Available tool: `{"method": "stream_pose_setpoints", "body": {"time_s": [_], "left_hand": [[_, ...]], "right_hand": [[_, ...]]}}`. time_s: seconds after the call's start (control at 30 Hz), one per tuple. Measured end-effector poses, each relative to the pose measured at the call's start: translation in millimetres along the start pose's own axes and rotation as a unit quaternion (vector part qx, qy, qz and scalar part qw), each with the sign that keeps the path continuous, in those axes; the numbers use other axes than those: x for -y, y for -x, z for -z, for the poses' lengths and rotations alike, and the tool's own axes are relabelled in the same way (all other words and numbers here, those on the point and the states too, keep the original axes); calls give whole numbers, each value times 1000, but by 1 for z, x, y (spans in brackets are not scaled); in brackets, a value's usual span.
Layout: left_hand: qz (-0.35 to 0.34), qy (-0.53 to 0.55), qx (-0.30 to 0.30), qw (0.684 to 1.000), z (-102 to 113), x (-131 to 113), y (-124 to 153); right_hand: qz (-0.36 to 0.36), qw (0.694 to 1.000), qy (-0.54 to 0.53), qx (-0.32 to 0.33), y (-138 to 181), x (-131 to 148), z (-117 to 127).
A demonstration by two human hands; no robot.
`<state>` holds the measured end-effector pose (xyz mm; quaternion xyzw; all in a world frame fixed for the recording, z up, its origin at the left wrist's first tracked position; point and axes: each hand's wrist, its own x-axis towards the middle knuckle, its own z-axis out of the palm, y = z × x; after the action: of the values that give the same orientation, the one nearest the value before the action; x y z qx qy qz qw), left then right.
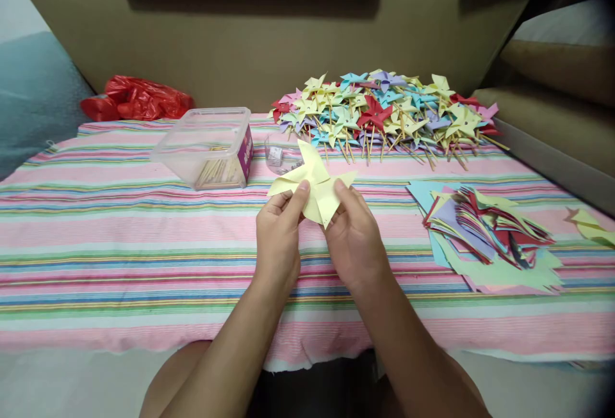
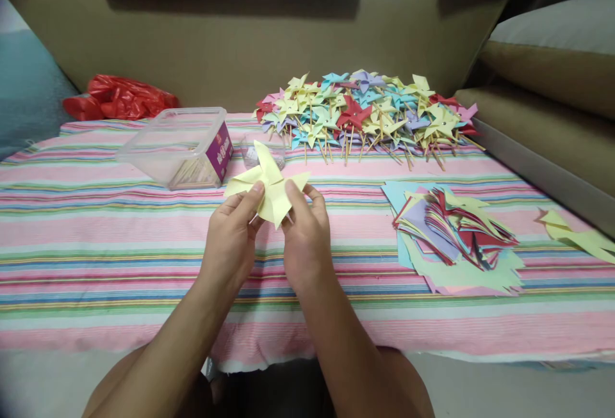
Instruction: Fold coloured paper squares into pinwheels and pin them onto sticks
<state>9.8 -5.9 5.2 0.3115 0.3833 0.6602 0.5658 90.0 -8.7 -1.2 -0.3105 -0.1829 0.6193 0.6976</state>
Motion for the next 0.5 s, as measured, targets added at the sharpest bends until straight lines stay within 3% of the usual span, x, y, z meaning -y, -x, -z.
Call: {"method": "stream_pose_setpoints", "body": {"time_s": [0.07,0.13,0.23,0.37,0.43,0.5], "left_hand": [[18,15,-5,1000,4,-5,-5],[27,34,-12,999,9,-8,-10],[26,47,-16,998,13,-10,-15],[15,37,-7,999,14,-11,-14],[11,22,-6,1000,13,-11,-12],[4,2,0,1000,11,-11,-10]], "right_hand": [[14,999,20,22,0,7,4],[78,992,89,53,1,14,7],[194,941,257,107,3,21,12],[248,876,374,179,2,23,15],[246,873,378,186,1,22,17],[223,891,359,166,-1,20,18]]}}
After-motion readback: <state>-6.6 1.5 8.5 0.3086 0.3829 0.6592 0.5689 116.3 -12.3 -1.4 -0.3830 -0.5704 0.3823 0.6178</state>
